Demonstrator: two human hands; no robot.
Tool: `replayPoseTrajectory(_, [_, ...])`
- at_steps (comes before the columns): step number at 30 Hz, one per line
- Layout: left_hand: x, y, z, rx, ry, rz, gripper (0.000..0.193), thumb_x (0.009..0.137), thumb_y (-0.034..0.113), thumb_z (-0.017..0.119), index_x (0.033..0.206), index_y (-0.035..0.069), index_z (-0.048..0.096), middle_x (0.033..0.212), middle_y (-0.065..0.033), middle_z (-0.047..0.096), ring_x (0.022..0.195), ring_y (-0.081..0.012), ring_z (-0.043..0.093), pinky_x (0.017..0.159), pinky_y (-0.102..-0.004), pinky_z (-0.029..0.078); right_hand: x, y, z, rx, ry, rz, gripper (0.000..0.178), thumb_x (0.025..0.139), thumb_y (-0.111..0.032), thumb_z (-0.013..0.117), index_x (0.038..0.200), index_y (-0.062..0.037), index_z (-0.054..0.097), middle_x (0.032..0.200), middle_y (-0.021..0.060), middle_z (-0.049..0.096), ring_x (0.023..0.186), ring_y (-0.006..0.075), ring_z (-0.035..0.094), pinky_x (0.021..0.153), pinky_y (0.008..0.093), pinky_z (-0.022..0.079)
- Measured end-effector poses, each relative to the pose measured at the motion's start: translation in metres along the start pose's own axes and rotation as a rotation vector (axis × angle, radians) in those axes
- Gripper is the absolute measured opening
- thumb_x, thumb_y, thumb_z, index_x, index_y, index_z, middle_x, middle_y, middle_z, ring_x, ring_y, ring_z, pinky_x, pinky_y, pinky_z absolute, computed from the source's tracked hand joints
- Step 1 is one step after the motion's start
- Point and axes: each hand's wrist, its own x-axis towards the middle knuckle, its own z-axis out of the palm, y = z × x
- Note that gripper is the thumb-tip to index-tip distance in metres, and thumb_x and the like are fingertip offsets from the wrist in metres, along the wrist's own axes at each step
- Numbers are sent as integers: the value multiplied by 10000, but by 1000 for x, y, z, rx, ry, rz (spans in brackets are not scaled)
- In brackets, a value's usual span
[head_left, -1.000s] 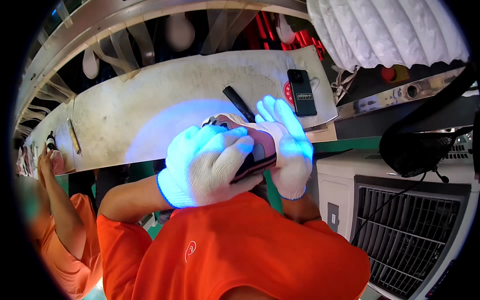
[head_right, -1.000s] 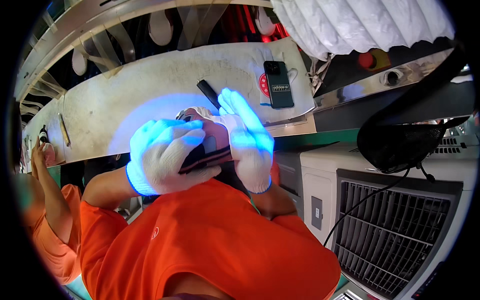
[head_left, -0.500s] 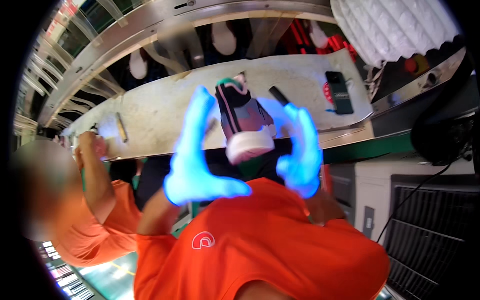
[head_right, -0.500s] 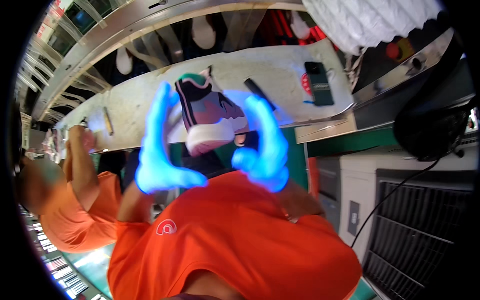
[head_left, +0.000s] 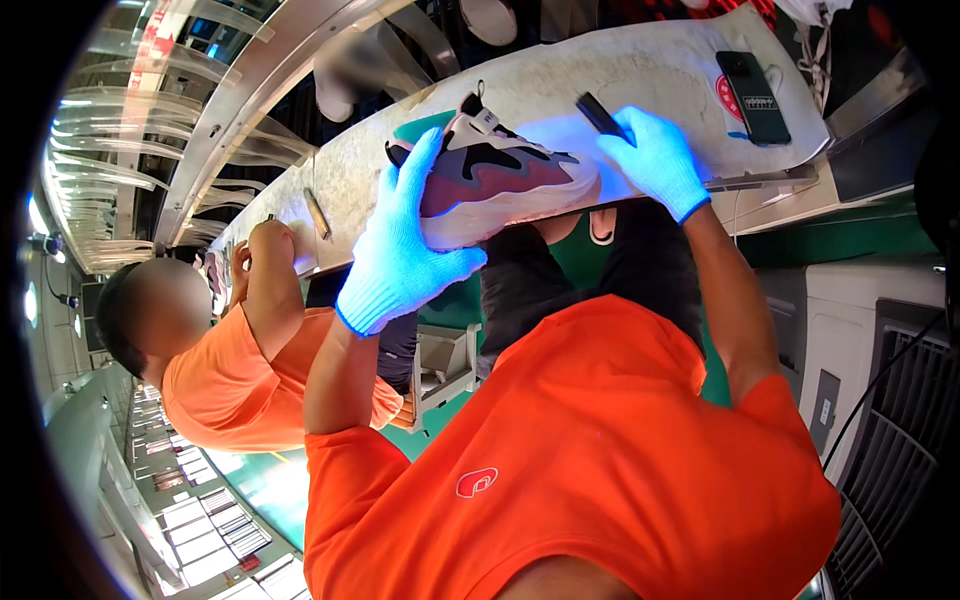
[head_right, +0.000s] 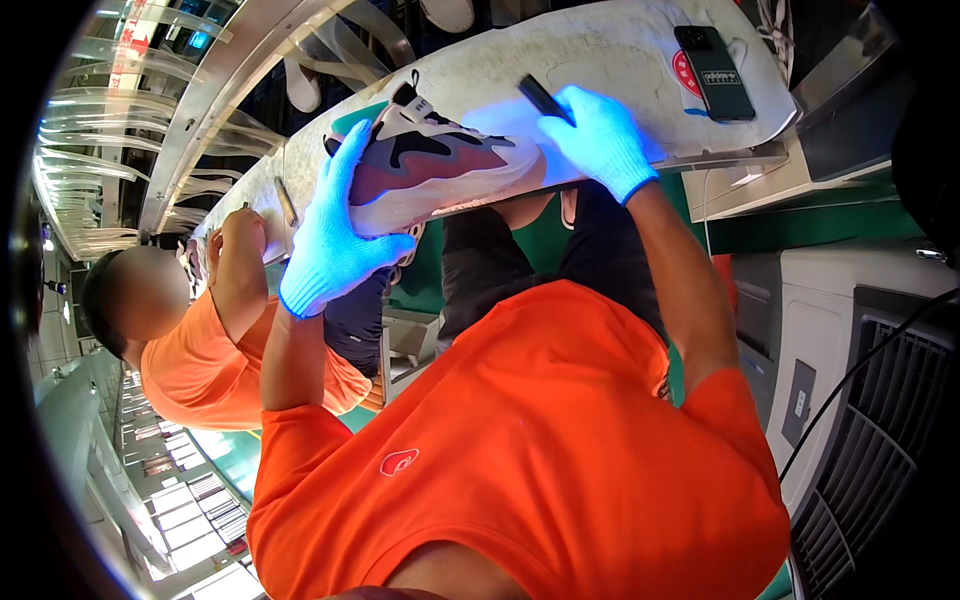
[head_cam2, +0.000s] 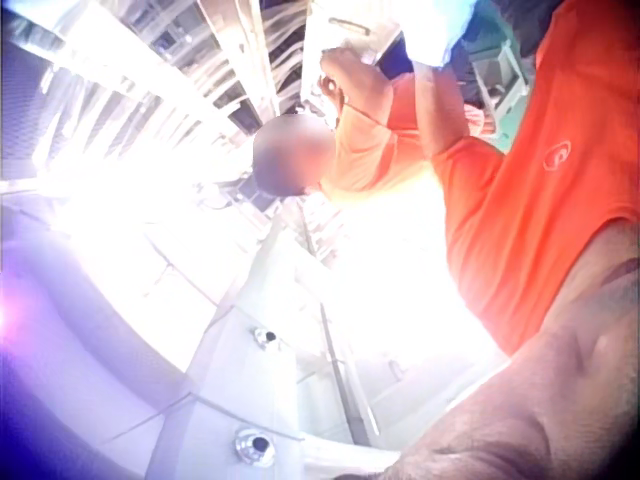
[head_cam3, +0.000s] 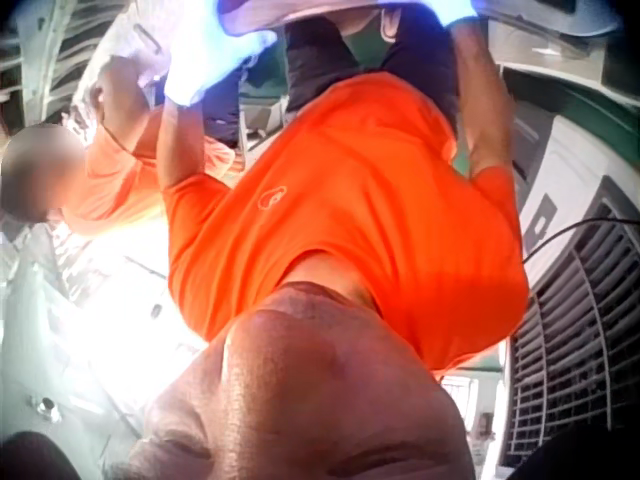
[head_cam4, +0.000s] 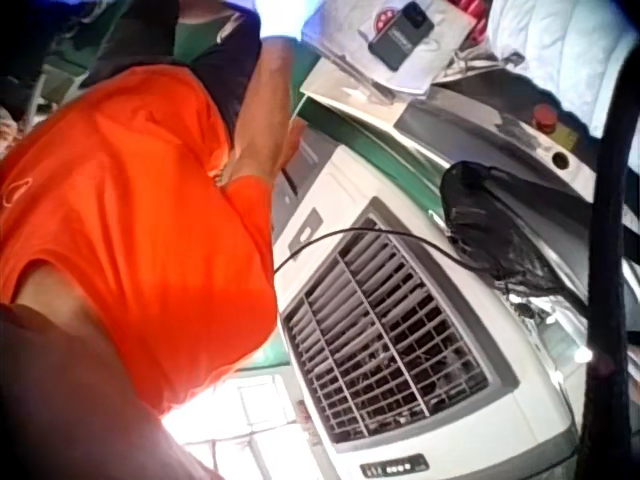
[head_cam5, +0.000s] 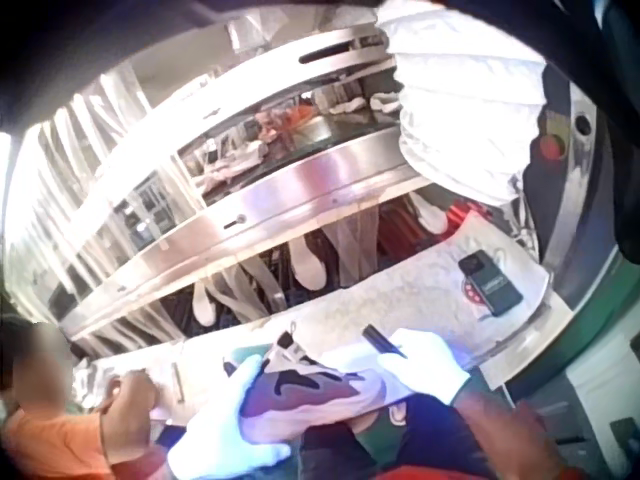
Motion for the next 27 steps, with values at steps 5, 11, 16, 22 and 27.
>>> replayPoseTrajectory(5, [2,4,4,57,19,16,1307,626,164,951,1770,88,324,1685,-238,463,1552,-412,489,1294,-496,402,-8,-99,-3,1559,143,11,242,1081,-170,668,1270,-19,659,951,76,715,863,231,702,786,418,581])
replayPoseTrajectory(11, [4,12,8,184,76,124,1334,640,180,1001,1778,195,305,1573,-285,480,1415,-486,594,1157,-535,545,30,-133,17,2113,-93,-55,273,1097,-317,686,924,-110,640,784,40,637,742,243,619,703,423,506])
replayPoseTrajectory(16, [16,12,7,168,62,87,1326,627,202,1006,1767,175,328,1535,-267,511,1417,-466,592,1152,-532,546,28,-132,31,1907,-27,-71,368,1095,-312,665,794,-110,604,652,37,572,536,201,540,538,370,453])
replayPoseTrajectory(22, [16,14,8,112,83,35,1326,597,229,1017,1744,55,374,1622,-214,519,1510,-389,535,1267,-495,439,12,-154,40,1805,177,-73,411,1096,-302,654,744,-109,566,614,33,532,486,165,517,492,334,433])
replayPoseTrajectory(27, [15,12,15,137,123,43,1324,591,187,1032,1742,85,386,1569,-203,539,1463,-376,584,1231,-495,491,19,-147,48,2361,-202,-147,405,1138,-419,618,860,-127,650,705,6,483,552,157,450,516,350,367])
